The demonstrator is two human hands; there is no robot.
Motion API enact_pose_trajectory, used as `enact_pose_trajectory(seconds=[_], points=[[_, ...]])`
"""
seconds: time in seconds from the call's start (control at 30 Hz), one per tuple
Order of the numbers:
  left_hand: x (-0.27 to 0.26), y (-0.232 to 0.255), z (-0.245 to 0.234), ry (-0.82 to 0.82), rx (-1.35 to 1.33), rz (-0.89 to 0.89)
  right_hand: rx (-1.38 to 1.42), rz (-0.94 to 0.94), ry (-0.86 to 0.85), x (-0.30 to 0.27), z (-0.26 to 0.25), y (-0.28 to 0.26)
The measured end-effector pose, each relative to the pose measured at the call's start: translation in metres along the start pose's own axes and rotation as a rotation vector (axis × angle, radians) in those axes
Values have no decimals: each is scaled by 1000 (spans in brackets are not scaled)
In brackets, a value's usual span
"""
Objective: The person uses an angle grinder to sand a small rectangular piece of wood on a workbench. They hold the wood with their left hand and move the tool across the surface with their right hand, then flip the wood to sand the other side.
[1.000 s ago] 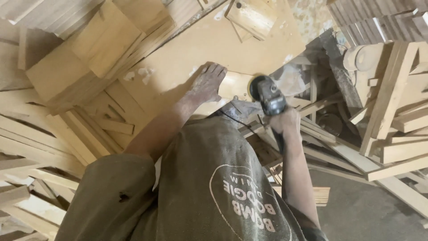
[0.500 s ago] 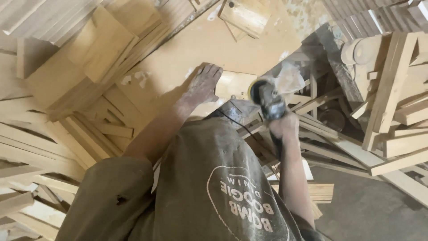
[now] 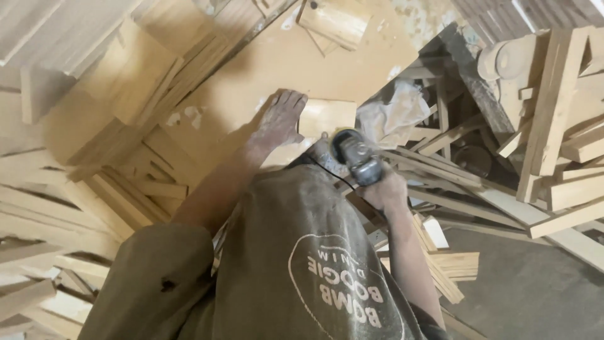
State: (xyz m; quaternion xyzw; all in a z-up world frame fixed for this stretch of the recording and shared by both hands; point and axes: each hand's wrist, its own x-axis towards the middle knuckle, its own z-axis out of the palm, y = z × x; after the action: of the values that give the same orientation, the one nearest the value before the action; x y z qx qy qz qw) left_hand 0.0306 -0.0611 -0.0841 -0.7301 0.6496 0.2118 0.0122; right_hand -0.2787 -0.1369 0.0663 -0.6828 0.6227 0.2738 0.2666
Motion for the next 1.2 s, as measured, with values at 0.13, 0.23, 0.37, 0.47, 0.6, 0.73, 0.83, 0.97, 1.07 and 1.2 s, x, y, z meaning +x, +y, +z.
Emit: enact_pose_trajectory(seconds=[0.13,0.23,0.37,0.47,0.6,0.73,0.83,0.97,1.07,1.2], points=[[-3,3,5,22,35,-31,61,85,88,15,3,53],[-19,-6,-7,30,69,-45,208,119,143,9,-5,64],[-60,-38,-14,151,-78,-334,370,117,171,44,28,100],[-82,-42,5,208,-131,-418,444,86,164,42,40,100],[-72,-8,-3,168,-93,-196,484,79,130,40,42,86],[-14,41,-9,118,-107,149,426,60,146,37,43,85],[39,24,-3,424,164,127,416,52,146,29,40,79],[61,-10,-5,180,184,106,381,31,146,21,32,59],[44,-21,6,169,174,111,325,29,115,22,22,40],[-14,-2,-27,-86,-11,-33,194,11,30,23,6,12]])
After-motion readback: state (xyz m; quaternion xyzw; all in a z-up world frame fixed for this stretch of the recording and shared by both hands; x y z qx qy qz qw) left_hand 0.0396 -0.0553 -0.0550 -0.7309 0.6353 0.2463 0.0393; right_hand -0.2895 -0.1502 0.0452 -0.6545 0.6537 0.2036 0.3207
